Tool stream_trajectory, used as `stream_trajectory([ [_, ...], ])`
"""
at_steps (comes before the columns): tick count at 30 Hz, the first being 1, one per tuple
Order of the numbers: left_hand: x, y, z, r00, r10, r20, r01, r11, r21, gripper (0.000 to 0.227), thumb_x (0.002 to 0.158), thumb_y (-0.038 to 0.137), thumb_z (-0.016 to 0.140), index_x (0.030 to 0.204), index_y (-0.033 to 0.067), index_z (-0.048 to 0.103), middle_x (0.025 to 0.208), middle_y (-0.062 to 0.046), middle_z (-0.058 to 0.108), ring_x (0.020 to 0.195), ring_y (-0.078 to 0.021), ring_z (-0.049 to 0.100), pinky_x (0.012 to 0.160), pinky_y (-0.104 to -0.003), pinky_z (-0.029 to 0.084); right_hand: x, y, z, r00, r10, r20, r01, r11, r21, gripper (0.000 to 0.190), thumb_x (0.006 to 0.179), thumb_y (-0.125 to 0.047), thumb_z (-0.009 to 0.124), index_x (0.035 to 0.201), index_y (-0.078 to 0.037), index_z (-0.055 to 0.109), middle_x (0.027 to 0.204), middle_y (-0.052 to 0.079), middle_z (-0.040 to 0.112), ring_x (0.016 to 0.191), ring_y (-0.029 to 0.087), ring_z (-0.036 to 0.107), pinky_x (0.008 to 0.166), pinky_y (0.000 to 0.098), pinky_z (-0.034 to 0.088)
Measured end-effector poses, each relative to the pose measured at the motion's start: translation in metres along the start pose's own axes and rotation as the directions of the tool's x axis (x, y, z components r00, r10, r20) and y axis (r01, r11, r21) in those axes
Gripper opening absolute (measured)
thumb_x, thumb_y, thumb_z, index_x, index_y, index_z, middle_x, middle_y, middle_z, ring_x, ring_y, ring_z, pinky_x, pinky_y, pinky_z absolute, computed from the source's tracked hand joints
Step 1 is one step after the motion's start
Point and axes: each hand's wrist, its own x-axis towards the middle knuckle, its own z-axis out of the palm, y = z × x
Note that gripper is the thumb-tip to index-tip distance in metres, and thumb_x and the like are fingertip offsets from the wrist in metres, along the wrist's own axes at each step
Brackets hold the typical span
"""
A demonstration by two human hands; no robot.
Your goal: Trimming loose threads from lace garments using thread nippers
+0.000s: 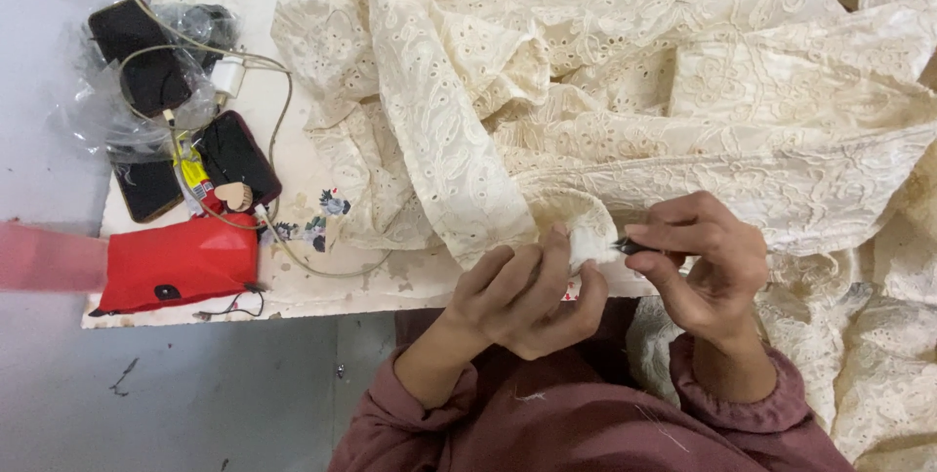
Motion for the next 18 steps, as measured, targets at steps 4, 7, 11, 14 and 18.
stream_trajectory([
  [4, 0.006, -0.007, -0.006, 0.994, 0.051, 0.093, -0.05, 0.999, -0.011, 0.011, 0.084, 0.012, 0.044, 0.077, 0.0176, 0.051, 0.07, -0.006, 0.06, 0.056, -0.0109, 0.045, 0.045, -0.018, 0.038, -0.016, 0.017, -0.005, 0.998, -0.065, -0.009, 0.065, 0.998, 0.014, 0.012, 0.071, -0.008, 0.064, 0.081, -0.005, 0.059, 0.073, 0.01, 0.057, 0.048, 0.008, 0.048, 0.037, 0.0142, 0.039],
  [7, 0.009, -0.01, -0.012, 0.974, 0.09, 0.206, -0.071, 0.993, -0.098, 0.006, 0.084, 0.016, 0.046, 0.08, 0.0165, 0.051, 0.075, -0.006, 0.061, 0.058, -0.0104, 0.048, 0.047, -0.017, 0.037, -0.022, 0.025, -0.01, 0.992, -0.128, 0.015, 0.126, 0.989, 0.073, 0.019, 0.078, -0.015, 0.059, 0.094, -0.012, 0.05, 0.083, 0.001, 0.055, 0.063, 0.006, 0.053, 0.046, 0.0138, 0.042],
  [11, -0.045, 0.011, 0.01, 0.946, -0.127, 0.3, 0.192, 0.961, -0.201, 0.022, 0.091, 0.016, 0.055, 0.111, 0.0075, 0.049, 0.088, -0.005, 0.058, 0.067, -0.0128, 0.052, 0.057, -0.024, 0.047, -0.004, 0.022, -0.005, 0.987, -0.026, 0.158, 0.039, 0.996, -0.079, 0.03, 0.064, 0.011, 0.035, 0.075, -0.004, 0.059, 0.053, 0.004, 0.057, 0.029, 0.002, 0.042, 0.024, 0.0132, 0.027],
  [14, -0.023, -0.031, 0.007, 0.696, -0.379, 0.61, 0.576, 0.802, -0.158, 0.024, 0.089, 0.029, 0.045, 0.08, 0.0138, 0.062, 0.059, 0.004, 0.058, 0.048, -0.0076, 0.047, 0.042, -0.017, 0.031, -0.026, 0.055, -0.06, 0.919, 0.301, -0.253, -0.286, 0.954, 0.095, 0.019, 0.092, -0.006, 0.05, 0.078, -0.015, 0.043, 0.067, -0.004, 0.042, 0.052, 0.003, 0.037, 0.048, 0.0168, 0.033],
  [18, -0.023, -0.06, 0.002, 0.695, -0.421, 0.583, 0.639, 0.733, -0.232, 0.033, 0.09, 0.021, 0.045, 0.059, 0.0097, 0.052, 0.044, 0.003, 0.04, 0.036, -0.0062, 0.031, 0.04, -0.02, 0.026, 0.013, 0.025, -0.064, 0.761, 0.518, -0.39, -0.441, 0.854, 0.275, 0.027, 0.089, -0.027, 0.055, 0.072, -0.016, 0.038, 0.049, -0.009, 0.029, 0.036, 0.002, 0.027, 0.032, 0.0187, 0.017],
])
